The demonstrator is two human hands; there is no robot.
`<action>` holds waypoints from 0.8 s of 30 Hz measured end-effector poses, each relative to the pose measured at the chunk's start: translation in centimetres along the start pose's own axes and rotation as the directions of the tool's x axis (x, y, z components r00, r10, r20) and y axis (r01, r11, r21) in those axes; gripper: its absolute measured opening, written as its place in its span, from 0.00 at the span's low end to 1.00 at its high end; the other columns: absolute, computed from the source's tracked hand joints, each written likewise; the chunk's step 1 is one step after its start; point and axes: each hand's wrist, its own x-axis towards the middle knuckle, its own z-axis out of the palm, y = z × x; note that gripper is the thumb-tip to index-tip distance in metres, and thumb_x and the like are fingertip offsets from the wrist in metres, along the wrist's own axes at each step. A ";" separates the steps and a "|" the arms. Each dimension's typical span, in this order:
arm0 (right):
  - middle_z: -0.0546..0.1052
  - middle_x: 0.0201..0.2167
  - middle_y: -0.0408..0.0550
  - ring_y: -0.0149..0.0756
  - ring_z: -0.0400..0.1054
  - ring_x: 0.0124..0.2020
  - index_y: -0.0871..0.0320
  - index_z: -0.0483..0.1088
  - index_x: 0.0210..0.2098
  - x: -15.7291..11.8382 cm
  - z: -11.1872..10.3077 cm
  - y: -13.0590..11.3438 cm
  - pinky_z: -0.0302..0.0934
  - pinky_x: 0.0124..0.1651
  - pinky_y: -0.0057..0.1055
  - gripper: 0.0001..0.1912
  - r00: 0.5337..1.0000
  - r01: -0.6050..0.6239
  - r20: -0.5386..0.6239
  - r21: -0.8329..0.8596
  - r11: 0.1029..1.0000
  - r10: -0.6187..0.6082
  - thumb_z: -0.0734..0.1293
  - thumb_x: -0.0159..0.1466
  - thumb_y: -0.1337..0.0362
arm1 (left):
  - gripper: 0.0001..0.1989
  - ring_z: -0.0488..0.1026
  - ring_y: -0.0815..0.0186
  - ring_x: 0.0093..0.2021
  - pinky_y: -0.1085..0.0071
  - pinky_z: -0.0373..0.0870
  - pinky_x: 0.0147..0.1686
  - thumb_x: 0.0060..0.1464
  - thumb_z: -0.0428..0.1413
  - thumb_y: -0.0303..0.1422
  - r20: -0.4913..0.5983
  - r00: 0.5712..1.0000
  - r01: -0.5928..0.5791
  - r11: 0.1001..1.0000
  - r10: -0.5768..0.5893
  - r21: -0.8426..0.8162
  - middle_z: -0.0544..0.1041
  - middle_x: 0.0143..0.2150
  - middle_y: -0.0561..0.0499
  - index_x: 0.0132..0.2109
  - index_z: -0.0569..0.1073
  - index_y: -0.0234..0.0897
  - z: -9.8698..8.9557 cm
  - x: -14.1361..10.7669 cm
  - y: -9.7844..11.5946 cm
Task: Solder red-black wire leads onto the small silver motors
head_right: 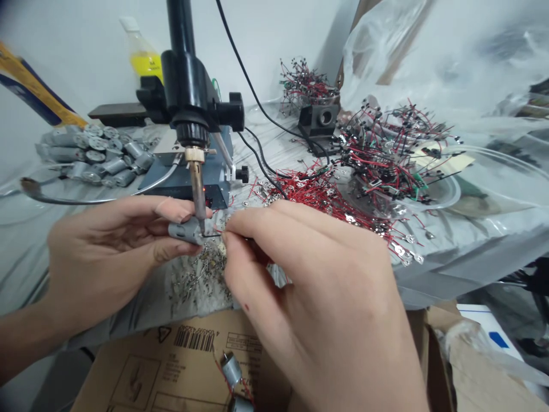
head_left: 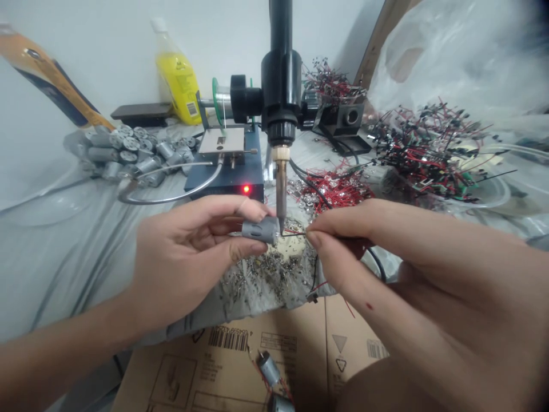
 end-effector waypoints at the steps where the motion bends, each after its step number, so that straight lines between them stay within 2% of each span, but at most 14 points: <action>1: 0.86 0.34 0.41 0.34 0.79 0.29 0.50 0.81 0.38 0.0 0.0 0.0 0.63 0.27 0.32 0.09 1.000 0.008 -0.012 0.006 1.000 -0.008 0.71 0.76 0.63 | 0.19 0.90 0.59 0.47 0.66 0.93 0.53 0.58 0.74 0.18 0.001 1.000 -0.010 1.000 0.010 -0.009 0.89 0.48 0.57 0.48 0.89 0.50 0.0 0.0 0.0; 7: 0.85 0.33 0.42 0.36 0.78 0.29 0.50 0.80 0.36 0.4 0.1 -0.5 0.67 0.29 0.32 0.13 0.997 -0.072 0.027 -0.056 0.996 0.074 0.68 0.78 0.61 | 0.14 0.90 0.54 0.47 0.62 0.93 0.53 0.59 0.75 0.22 0.007 1.000 -0.002 1.000 0.002 -0.009 0.89 0.49 0.52 0.47 0.89 0.47 0.0 0.1 -0.1; 10: 0.84 0.31 0.43 0.36 0.76 0.27 0.50 0.80 0.36 0.5 0.2 -0.5 0.67 0.29 0.33 0.15 0.996 -0.072 0.046 -0.068 0.995 0.075 0.66 0.79 0.60 | 0.12 0.90 0.53 0.47 0.61 0.94 0.51 0.60 0.75 0.25 0.014 1.000 0.004 1.000 -0.004 -0.024 0.89 0.49 0.51 0.47 0.88 0.46 -0.1 0.1 -0.1; 16: 0.83 0.30 0.41 0.35 0.73 0.26 0.49 0.78 0.37 0.2 0.1 -0.5 0.66 0.30 0.32 0.13 0.996 -0.069 0.055 -0.064 0.996 0.073 0.66 0.78 0.61 | 0.16 0.90 0.60 0.49 0.71 0.91 0.53 0.60 0.75 0.21 0.037 0.999 -0.023 0.999 0.024 -0.032 0.89 0.50 0.54 0.48 0.89 0.49 -0.3 0.1 -0.3; 21: 0.83 0.31 0.40 0.35 0.74 0.25 0.48 0.79 0.39 0.2 0.1 -0.2 0.66 0.29 0.31 0.10 0.998 -0.009 0.065 -0.051 0.999 0.012 0.68 0.78 0.60 | 0.13 0.90 0.55 0.49 0.63 0.93 0.53 0.60 0.76 0.25 0.046 0.999 -0.007 0.999 0.008 -0.038 0.89 0.50 0.52 0.48 0.88 0.47 -0.4 0.1 -0.4; 24: 0.84 0.31 0.40 0.34 0.74 0.26 0.48 0.78 0.39 0.3 0.1 0.0 0.66 0.29 0.30 0.11 0.997 -0.007 0.074 -0.063 0.998 0.011 0.67 0.78 0.59 | 0.11 0.90 0.53 0.46 0.62 0.94 0.50 0.60 0.77 0.28 0.054 0.998 0.025 0.999 -0.023 -0.045 0.90 0.49 0.51 0.48 0.88 0.45 -0.5 0.1 -0.3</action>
